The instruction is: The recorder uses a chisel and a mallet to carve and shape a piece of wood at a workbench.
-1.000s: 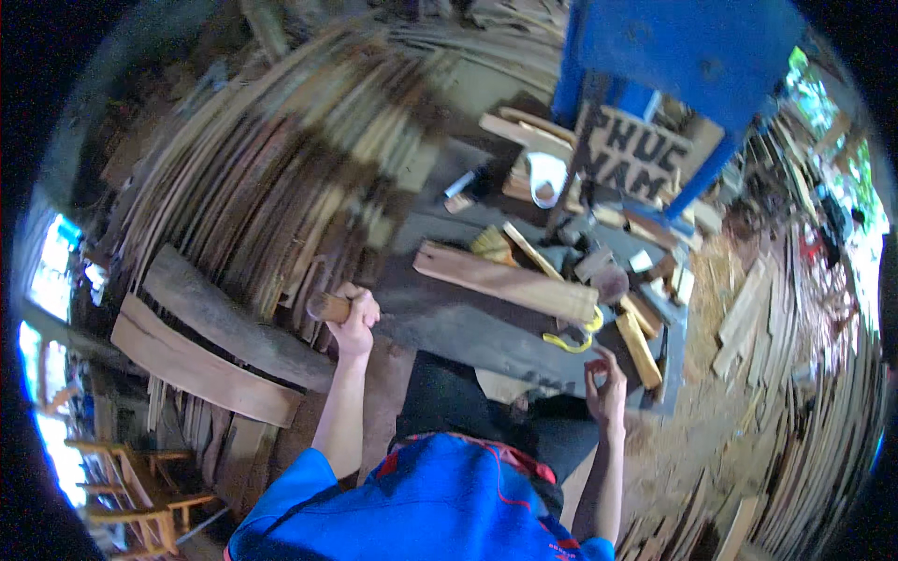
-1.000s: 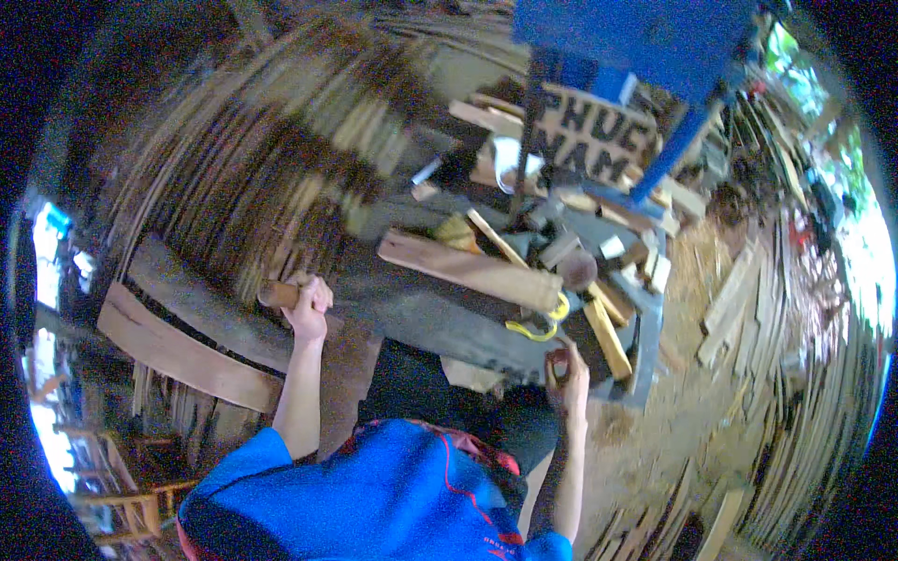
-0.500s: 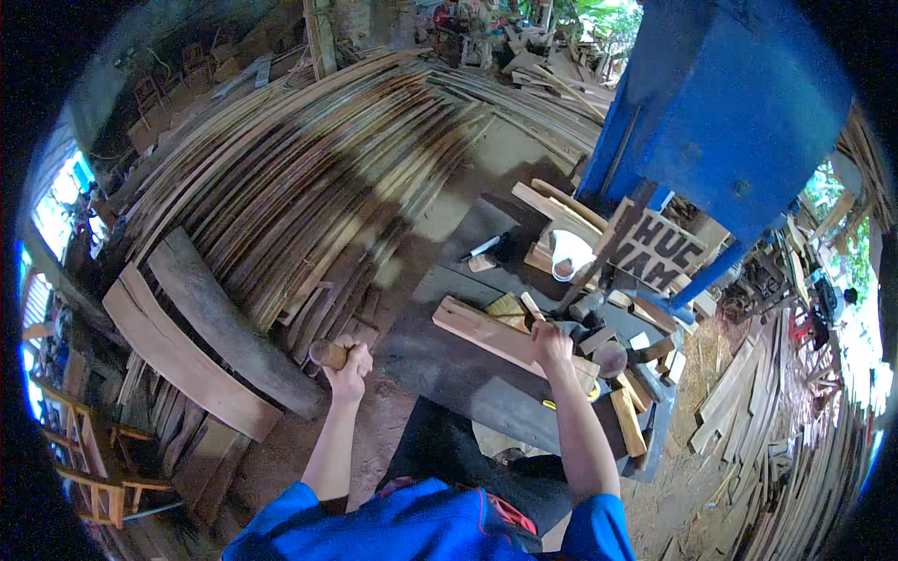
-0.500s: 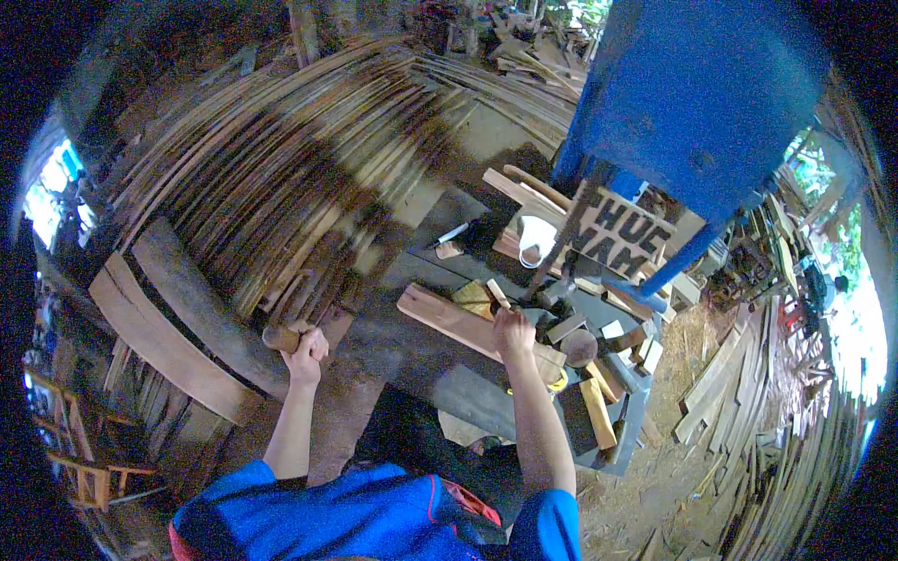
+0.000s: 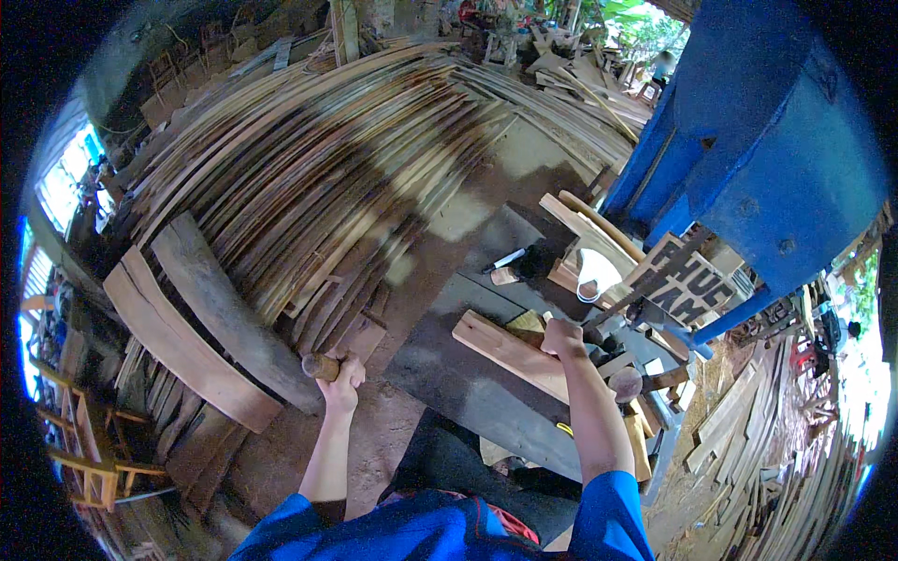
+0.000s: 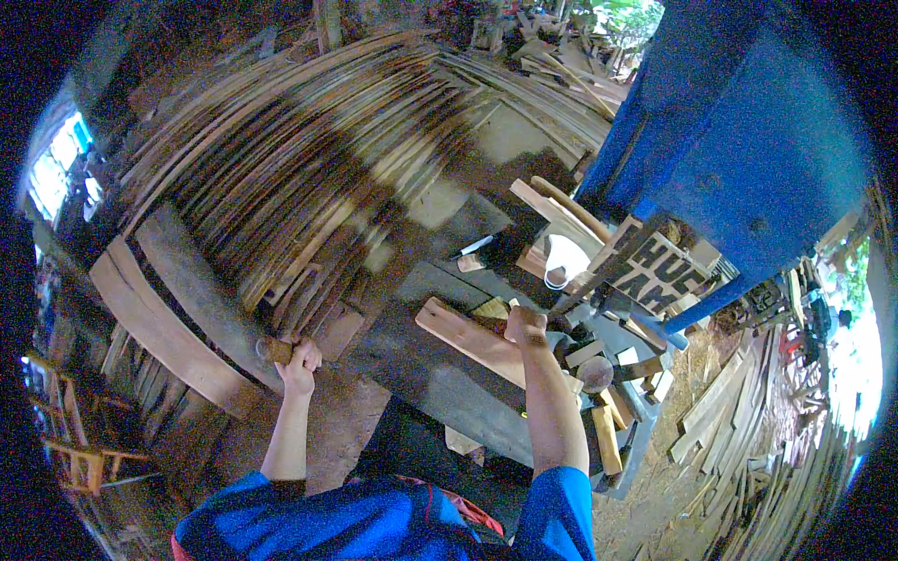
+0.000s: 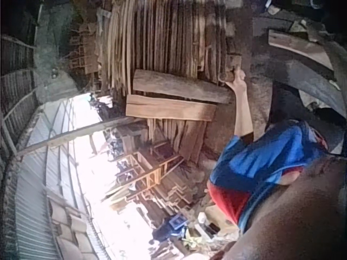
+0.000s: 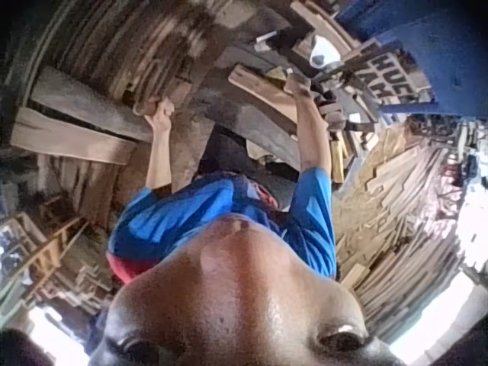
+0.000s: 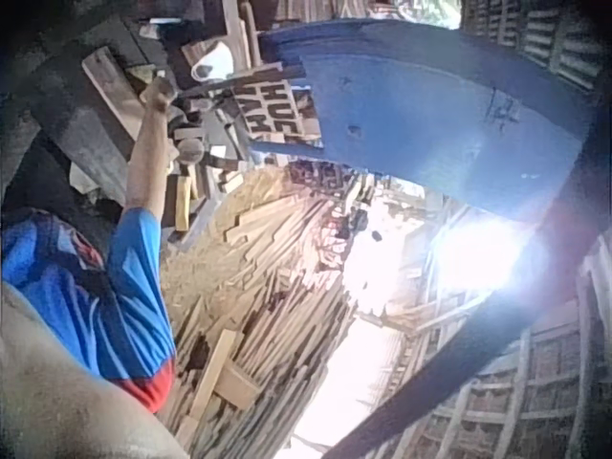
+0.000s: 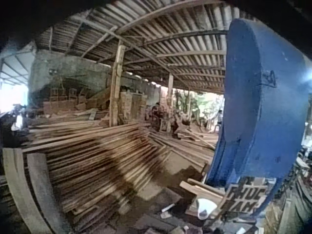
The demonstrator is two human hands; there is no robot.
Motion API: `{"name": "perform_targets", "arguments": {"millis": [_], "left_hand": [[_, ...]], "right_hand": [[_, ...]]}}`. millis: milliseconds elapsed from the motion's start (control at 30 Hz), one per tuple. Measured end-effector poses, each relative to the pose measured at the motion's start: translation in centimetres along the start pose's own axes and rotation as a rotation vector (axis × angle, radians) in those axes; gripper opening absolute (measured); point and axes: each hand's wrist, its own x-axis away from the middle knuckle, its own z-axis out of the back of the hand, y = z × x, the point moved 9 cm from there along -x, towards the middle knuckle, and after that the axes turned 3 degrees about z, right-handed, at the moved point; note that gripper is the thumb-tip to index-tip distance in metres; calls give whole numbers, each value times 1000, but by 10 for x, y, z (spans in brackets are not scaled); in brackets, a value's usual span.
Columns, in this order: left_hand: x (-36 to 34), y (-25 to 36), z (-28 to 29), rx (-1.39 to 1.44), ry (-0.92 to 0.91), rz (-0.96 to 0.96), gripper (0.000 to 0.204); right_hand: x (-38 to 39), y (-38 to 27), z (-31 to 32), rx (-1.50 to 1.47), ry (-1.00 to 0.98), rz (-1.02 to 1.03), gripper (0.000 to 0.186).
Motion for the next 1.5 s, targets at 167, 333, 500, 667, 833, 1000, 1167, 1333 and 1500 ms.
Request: {"name": "perform_targets", "arguments": {"millis": [167, 333, 500, 667, 833, 1000, 1167, 1333, 1500], "left_hand": [[1, 6, -6, -24, 1, -11, 14], [5, 8, -13, 7, -14, 18, 13], [10, 4, -13, -7, 16, 61, 15], [9, -8, -5, 19, -22, 63, 18], [13, -9, -30, -18, -41, 48, 13], [22, -19, -42, 79, -85, 114, 19], [42, -26, -52, 33, -130, 165, 20], [40, -28, -62, 58, -205, 162, 17], [22, -3, -69, -3, -296, 4, 10]], "right_hand": [[10, -6, 27, -26, 204, 74, 39], [28, -7, 51, -68, 518, 146, 34], [80, 15, 67, -158, 734, 175, 33], [173, 33, 64, -784, 606, 196, 40], [269, 53, -2, -1697, 380, -70, 37], [346, 69, -42, -1870, 511, -199, 31], [387, 87, -64, -1990, 587, -155, 35], [408, 97, -57, -2076, 666, -188, 53], [402, 126, -49, -1626, 696, -208, 34]]}}
